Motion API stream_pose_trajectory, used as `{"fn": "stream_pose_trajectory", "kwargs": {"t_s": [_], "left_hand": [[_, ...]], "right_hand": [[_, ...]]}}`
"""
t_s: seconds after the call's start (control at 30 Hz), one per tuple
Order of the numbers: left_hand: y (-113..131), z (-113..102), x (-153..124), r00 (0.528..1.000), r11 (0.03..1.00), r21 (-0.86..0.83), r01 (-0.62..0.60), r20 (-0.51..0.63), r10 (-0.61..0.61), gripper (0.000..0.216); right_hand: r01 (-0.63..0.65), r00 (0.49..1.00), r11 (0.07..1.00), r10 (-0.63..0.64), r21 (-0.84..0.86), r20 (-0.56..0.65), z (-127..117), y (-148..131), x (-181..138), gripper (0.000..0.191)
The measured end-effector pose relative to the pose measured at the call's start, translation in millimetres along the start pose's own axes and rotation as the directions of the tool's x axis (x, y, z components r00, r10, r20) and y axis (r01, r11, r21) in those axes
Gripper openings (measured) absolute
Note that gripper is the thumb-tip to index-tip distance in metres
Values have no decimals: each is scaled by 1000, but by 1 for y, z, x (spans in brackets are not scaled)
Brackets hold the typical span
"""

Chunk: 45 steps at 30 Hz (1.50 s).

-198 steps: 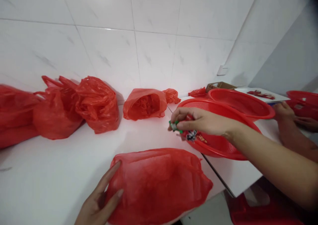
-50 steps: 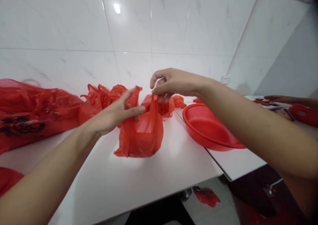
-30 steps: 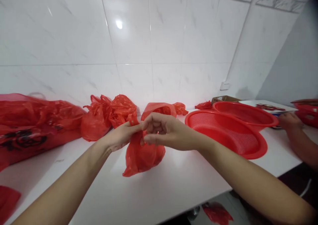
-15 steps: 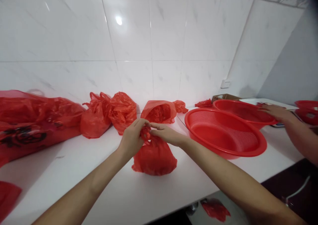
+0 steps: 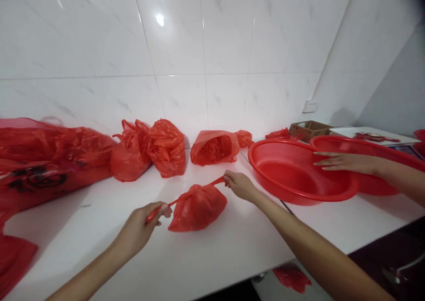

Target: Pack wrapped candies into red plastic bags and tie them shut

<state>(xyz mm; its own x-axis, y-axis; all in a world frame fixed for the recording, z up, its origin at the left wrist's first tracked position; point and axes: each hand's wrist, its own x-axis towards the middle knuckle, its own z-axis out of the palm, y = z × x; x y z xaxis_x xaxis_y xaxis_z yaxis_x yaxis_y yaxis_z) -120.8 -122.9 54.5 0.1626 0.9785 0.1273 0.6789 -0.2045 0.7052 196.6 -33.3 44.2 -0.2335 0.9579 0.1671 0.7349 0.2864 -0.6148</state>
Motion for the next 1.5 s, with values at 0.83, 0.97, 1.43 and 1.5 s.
{"fn": "stream_pose_trajectory", "kwargs": {"t_s": [0.83,0.97,1.43,1.5], "left_hand": [[-21,85,112,948,846,437,305,-220,-228,40],[-24,90,114,943,810,486,328,-220,-249,40],[-27,87,79,918,845,389,367,-299,-262,35],[-21,82,69,905,869,331,369,-341,-254,34]], "right_hand": [[-276,960,917,249,-288,-128,81,10,47,39],[-291,956,914,266,-283,-125,86,13,49,37],[-330,931,940,308,-88,-196,77,22,40,30],[-325,923,945,309,-34,-231,74,23,39,31]]}}
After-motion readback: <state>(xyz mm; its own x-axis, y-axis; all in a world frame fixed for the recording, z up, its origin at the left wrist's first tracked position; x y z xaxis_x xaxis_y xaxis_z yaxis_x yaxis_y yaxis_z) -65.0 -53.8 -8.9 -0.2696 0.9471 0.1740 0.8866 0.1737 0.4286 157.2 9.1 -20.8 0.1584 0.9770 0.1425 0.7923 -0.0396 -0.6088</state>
